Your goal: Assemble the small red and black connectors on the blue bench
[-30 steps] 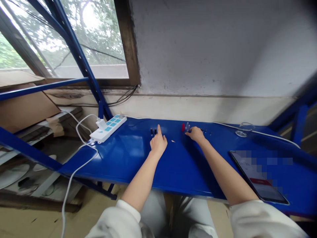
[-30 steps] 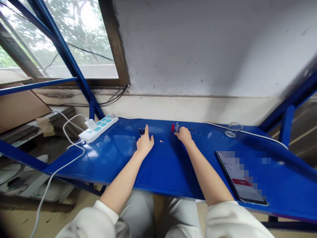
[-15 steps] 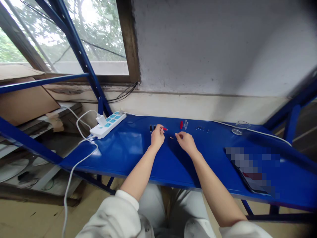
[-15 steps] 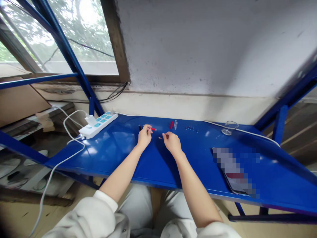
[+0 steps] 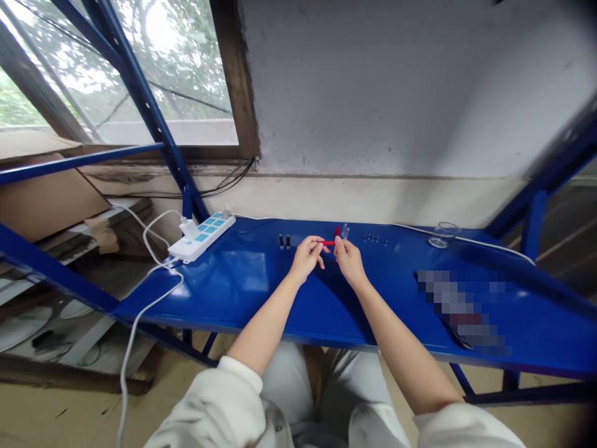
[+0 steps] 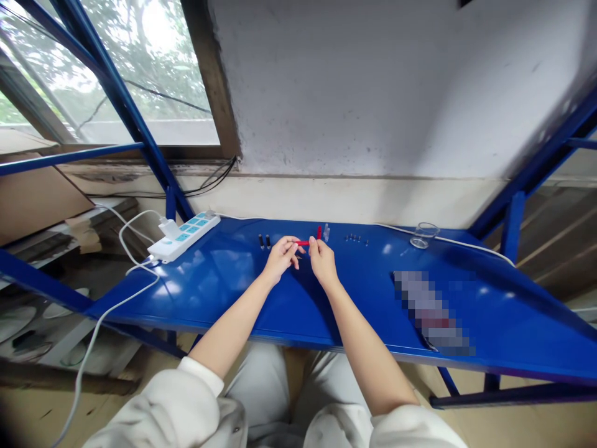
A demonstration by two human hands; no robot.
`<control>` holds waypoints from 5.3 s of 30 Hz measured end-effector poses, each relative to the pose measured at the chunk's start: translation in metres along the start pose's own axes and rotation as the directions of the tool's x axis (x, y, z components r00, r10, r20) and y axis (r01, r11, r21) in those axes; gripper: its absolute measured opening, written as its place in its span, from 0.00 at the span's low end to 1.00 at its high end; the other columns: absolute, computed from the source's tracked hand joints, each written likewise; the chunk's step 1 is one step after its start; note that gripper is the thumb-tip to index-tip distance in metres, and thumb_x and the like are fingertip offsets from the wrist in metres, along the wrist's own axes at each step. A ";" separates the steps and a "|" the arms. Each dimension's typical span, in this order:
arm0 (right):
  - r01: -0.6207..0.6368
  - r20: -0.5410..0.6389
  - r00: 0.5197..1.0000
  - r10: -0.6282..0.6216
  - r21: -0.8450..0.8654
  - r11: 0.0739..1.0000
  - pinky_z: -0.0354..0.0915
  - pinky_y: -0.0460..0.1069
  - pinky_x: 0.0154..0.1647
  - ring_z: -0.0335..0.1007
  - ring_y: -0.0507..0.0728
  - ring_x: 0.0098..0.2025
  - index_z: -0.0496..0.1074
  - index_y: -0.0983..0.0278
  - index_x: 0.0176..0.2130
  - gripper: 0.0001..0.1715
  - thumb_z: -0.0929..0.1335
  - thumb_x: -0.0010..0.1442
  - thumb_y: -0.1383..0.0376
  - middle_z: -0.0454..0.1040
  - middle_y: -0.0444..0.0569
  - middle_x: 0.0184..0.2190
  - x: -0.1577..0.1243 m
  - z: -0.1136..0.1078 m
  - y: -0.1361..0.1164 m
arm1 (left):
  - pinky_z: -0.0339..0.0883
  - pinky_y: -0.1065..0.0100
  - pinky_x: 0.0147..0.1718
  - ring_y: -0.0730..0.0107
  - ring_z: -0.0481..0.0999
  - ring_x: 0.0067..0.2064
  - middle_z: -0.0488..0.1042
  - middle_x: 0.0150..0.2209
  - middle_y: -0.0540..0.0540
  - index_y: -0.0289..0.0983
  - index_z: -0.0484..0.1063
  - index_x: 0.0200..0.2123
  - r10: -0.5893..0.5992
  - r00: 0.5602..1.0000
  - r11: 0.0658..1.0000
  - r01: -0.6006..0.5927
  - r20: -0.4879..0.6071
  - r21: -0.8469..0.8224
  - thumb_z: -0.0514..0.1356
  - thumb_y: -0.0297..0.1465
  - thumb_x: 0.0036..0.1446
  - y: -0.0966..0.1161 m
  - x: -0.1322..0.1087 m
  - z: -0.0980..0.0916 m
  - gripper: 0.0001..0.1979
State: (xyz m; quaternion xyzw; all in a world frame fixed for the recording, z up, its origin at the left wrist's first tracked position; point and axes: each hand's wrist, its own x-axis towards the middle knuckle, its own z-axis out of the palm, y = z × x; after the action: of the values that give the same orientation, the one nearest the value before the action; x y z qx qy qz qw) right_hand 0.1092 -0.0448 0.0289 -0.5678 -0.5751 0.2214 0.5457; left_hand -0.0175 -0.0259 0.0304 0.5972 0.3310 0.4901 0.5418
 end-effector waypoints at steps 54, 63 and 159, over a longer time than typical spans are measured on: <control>-0.088 0.443 0.896 0.022 0.130 0.988 0.55 0.43 0.20 0.56 0.46 0.18 0.66 0.66 0.28 0.12 0.64 0.49 0.58 0.64 0.40 0.18 -0.004 0.003 -0.004 | 0.61 0.75 0.27 0.77 0.68 0.26 0.70 0.23 0.49 0.33 0.69 0.26 0.152 0.955 0.973 -0.099 -0.254 0.207 0.54 0.37 0.52 -0.012 0.006 -0.005 0.13; 0.059 0.404 0.912 -0.072 0.044 0.997 0.56 0.44 0.23 0.61 0.49 0.22 0.65 0.65 0.26 0.14 0.65 0.50 0.56 0.68 0.44 0.21 -0.001 0.007 0.008 | 0.63 0.72 0.31 0.74 0.70 0.28 0.72 0.26 0.48 0.34 0.70 0.28 0.175 0.966 0.968 -0.134 -0.189 0.212 0.56 0.32 0.49 -0.014 0.006 -0.004 0.07; 0.034 0.118 0.993 -0.011 -0.197 0.980 0.54 0.46 0.25 0.60 0.52 0.21 0.58 0.63 0.20 0.33 0.48 0.57 0.43 0.64 0.46 0.17 0.011 0.001 0.008 | 0.57 0.77 0.16 0.83 0.64 0.15 0.69 0.23 0.52 0.34 0.62 0.39 0.000 1.000 0.999 -0.001 0.014 0.037 0.53 0.34 0.54 -0.006 0.004 -0.002 0.11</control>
State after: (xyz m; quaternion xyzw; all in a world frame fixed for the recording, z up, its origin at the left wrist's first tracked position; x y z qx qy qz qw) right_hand 0.1145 -0.0327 0.0253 -0.5992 -0.6314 0.1894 0.4544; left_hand -0.0174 -0.0205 0.0257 0.6106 0.3359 0.4799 0.5330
